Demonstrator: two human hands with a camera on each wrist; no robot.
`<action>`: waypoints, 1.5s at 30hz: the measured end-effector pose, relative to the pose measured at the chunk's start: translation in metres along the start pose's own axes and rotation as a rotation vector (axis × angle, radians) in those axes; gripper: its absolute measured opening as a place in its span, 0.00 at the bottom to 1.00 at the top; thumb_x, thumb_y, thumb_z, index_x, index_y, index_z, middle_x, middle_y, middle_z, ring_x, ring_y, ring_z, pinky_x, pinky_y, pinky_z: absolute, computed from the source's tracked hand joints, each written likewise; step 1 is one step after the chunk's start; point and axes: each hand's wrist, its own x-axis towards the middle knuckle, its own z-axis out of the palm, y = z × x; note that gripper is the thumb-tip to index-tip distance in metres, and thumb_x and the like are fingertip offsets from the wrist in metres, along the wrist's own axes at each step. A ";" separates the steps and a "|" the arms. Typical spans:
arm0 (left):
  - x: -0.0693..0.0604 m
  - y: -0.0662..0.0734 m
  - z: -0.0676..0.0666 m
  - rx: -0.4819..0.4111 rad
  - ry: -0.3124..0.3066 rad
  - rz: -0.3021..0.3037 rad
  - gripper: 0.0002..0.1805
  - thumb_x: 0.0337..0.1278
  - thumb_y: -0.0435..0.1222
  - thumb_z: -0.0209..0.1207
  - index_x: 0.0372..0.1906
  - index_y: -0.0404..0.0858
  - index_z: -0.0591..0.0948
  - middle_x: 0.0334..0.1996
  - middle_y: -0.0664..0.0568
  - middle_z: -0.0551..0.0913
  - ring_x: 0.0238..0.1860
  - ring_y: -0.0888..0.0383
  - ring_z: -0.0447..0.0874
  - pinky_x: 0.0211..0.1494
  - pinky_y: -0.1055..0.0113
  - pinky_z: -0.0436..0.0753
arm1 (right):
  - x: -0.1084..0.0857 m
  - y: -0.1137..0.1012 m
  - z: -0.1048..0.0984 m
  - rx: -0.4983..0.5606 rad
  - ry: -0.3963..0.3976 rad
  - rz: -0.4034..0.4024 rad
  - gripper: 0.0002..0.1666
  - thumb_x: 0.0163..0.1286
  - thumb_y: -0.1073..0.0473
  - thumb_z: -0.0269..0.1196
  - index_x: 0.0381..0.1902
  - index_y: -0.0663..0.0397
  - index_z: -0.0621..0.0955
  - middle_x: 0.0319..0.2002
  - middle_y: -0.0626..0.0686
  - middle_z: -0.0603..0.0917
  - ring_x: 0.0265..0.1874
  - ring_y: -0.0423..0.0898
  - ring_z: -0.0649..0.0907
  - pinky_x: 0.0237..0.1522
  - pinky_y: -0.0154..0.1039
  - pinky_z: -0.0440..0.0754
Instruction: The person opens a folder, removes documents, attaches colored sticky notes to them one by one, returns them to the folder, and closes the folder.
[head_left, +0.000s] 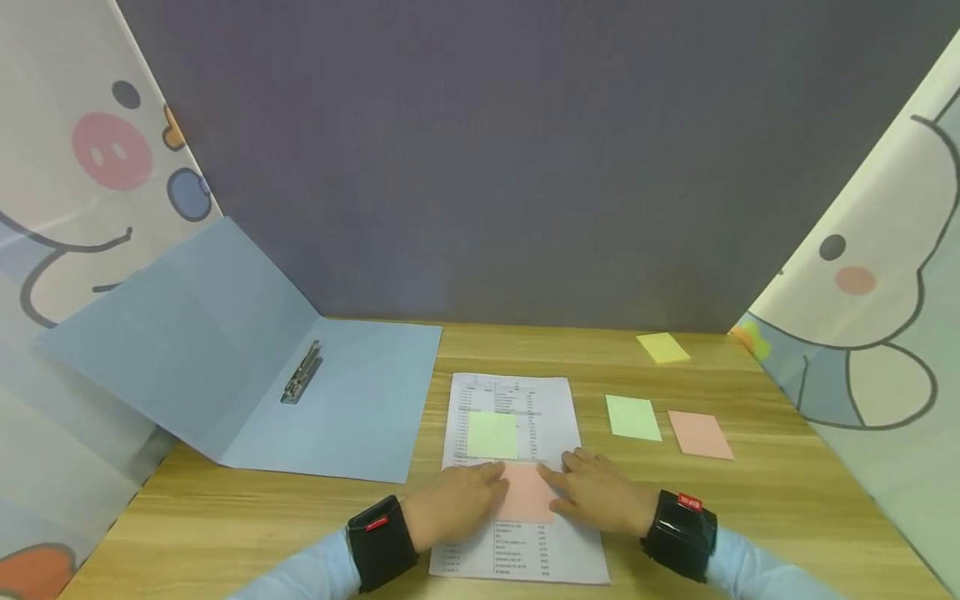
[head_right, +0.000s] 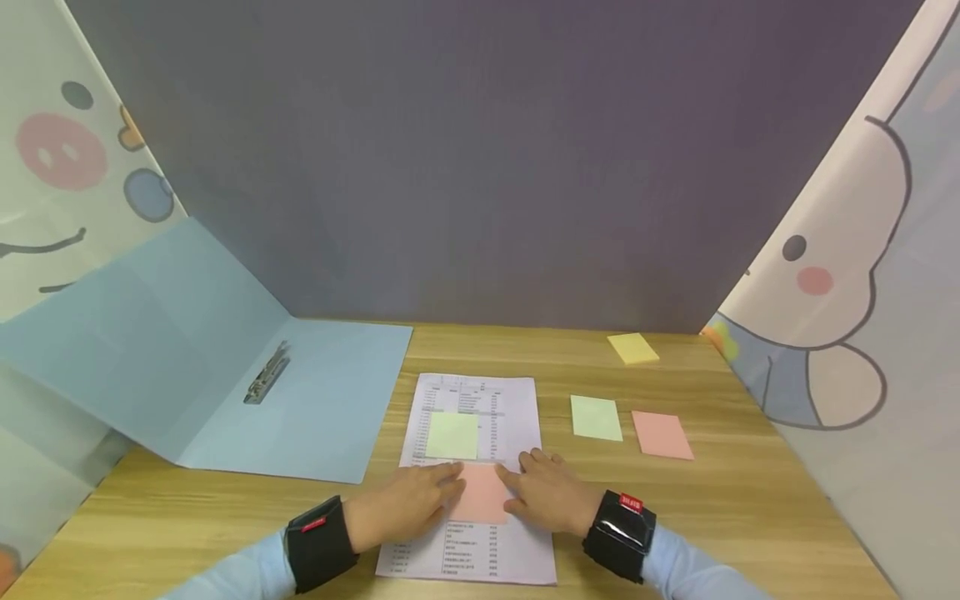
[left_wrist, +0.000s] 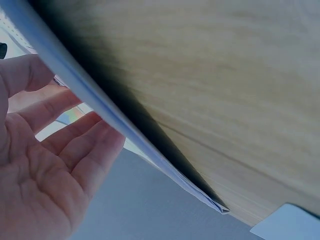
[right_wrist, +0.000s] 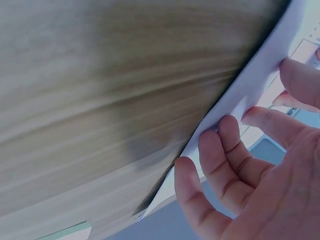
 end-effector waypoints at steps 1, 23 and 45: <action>0.000 0.000 0.000 0.006 0.004 0.006 0.19 0.61 0.42 0.52 0.57 0.46 0.75 0.59 0.49 0.74 0.56 0.54 0.76 0.54 0.63 0.78 | -0.001 0.000 0.000 0.002 -0.001 0.001 0.31 0.63 0.41 0.56 0.61 0.46 0.72 0.49 0.59 0.77 0.51 0.56 0.75 0.50 0.62 0.72; -0.019 0.015 -0.011 -0.164 -0.158 -0.105 0.31 0.44 0.53 0.63 0.57 0.47 0.74 0.62 0.49 0.70 0.59 0.52 0.72 0.56 0.56 0.76 | -0.021 0.034 -0.003 0.755 0.134 0.234 0.40 0.65 0.51 0.58 0.64 0.74 0.60 0.61 0.73 0.65 0.57 0.67 0.70 0.55 0.58 0.71; -0.037 0.024 -0.009 -0.160 -0.073 -0.035 0.26 0.42 0.52 0.64 0.45 0.39 0.81 0.53 0.45 0.78 0.51 0.50 0.79 0.50 0.61 0.80 | -0.044 0.046 0.007 1.865 -0.151 0.282 0.38 0.72 0.57 0.47 0.67 0.77 0.44 0.59 0.59 0.71 0.54 0.45 0.75 0.59 0.45 0.71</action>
